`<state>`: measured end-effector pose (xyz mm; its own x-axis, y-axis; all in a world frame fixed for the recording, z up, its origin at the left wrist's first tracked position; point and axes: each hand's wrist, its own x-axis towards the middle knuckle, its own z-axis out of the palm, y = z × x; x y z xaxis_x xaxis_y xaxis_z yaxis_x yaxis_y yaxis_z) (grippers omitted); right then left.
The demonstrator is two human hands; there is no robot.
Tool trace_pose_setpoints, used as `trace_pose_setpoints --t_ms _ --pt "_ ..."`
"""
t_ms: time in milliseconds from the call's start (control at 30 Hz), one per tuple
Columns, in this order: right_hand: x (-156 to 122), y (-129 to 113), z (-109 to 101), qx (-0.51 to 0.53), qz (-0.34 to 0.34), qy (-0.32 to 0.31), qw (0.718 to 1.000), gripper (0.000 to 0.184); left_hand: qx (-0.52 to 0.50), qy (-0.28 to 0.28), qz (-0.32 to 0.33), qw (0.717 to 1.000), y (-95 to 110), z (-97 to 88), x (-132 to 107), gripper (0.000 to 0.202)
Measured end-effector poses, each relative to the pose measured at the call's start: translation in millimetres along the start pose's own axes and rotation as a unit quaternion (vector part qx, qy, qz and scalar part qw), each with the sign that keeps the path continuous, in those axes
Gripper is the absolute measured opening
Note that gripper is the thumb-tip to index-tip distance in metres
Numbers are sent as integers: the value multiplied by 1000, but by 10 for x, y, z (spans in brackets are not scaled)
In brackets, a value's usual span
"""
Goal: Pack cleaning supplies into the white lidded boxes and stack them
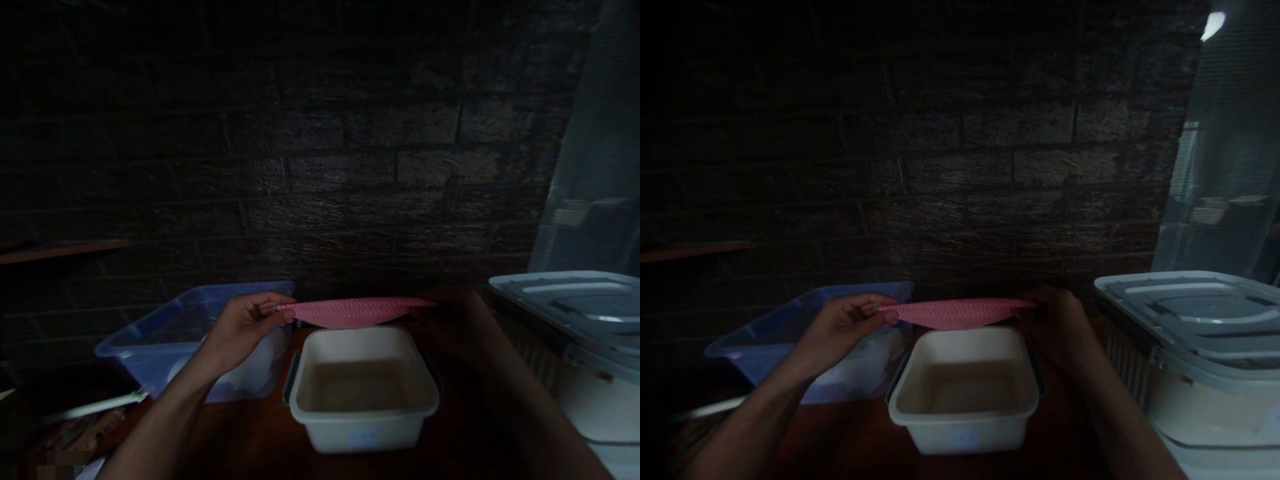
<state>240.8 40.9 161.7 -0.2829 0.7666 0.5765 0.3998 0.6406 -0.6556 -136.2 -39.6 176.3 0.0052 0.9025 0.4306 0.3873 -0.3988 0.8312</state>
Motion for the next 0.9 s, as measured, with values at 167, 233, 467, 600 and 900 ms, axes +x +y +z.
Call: trace_pose_setpoints --t_ms 167,233,467,600,900 --pt "-151 -39 120 14 16 -23 1000 19 -7 21 9 1000 -79 42 -128 19" --pt "-161 -25 134 16 12 -29 999 19 9 28 22 999 -73 69 -135 17" --pt "-294 79 192 -4 -29 -42 999 6 110 -17 135 985 -32 176 -247 6" --pt "-469 121 212 -34 -40 -92 994 18 235 -78 170 954 -134 188 -404 9" --pt "-637 -42 229 -70 -44 -108 991 26 352 -169 151 908 -229 148 -579 29"
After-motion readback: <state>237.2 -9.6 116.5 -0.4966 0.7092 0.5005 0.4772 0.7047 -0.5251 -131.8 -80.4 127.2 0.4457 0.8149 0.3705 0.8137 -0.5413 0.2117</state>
